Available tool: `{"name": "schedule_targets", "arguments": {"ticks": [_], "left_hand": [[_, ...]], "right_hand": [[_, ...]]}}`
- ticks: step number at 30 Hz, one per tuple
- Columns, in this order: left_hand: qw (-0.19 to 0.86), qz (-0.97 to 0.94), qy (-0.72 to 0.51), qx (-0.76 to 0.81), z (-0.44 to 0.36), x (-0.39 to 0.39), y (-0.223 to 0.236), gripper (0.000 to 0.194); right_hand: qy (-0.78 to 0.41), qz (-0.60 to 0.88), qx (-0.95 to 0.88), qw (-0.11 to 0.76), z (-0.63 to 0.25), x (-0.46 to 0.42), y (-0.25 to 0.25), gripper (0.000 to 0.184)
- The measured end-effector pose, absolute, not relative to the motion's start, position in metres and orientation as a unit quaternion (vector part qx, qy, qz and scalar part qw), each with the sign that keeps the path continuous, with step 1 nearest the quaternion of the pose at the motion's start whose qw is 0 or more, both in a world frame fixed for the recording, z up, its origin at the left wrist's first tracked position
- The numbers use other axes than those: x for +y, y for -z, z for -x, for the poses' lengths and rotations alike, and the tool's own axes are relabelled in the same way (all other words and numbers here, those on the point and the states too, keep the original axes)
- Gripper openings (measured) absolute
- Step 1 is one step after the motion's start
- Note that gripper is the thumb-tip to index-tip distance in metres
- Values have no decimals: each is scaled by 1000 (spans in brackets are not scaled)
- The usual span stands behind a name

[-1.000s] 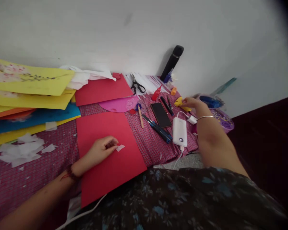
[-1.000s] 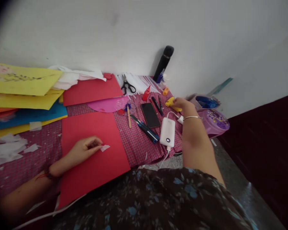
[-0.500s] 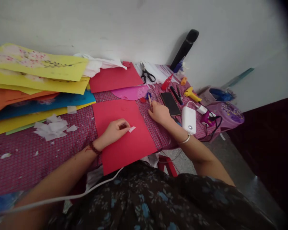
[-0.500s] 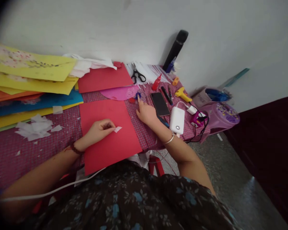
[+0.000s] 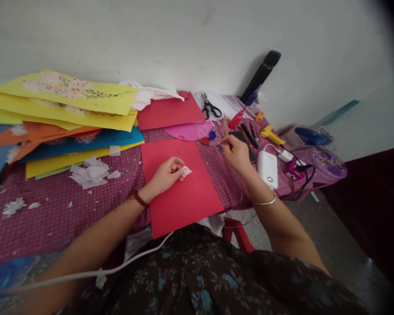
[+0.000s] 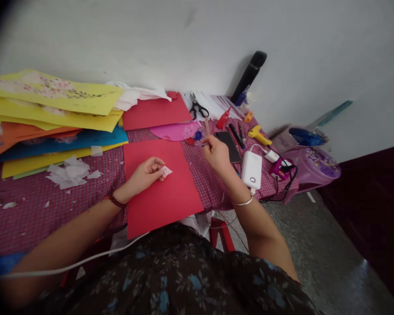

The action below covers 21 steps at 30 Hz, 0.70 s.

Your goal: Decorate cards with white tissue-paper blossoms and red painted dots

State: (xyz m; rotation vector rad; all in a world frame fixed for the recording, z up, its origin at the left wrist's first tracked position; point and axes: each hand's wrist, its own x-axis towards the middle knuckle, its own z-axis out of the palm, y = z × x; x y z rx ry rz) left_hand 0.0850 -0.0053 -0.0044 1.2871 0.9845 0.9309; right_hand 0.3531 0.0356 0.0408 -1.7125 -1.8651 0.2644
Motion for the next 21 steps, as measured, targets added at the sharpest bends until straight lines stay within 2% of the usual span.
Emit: {"name": "schedule_targets", "arguments": {"ticks": [3, 6, 9, 11, 16, 21], "left_hand": [[593, -526, -425, 437, -79, -1, -3, 23], [583, -500, -459, 446, -72, 9, -17, 20], [568, -488, -479, 458, -67, 22, -31, 20], [564, -479, -488, 463, -67, 28, -36, 21], [560, -474, -489, 472, -72, 28, -29, 20], [559, -501, -470, 464, -74, 17, -25, 21]], "right_hand": [[-249, 537, -686, 423, -349, 37, -57, 27], [-397, 400, -665, 490, -329, 43, -69, 20], [-459, 320, -650, 515, -299, 51, -68, 15], [-464, 307, -635, 536, -280, 54, -61, 19], [-497, 321, -612, 526, -252, 49, -41, 35], [-525, 321, -623, 483, -245, 43, -28, 30]]}}
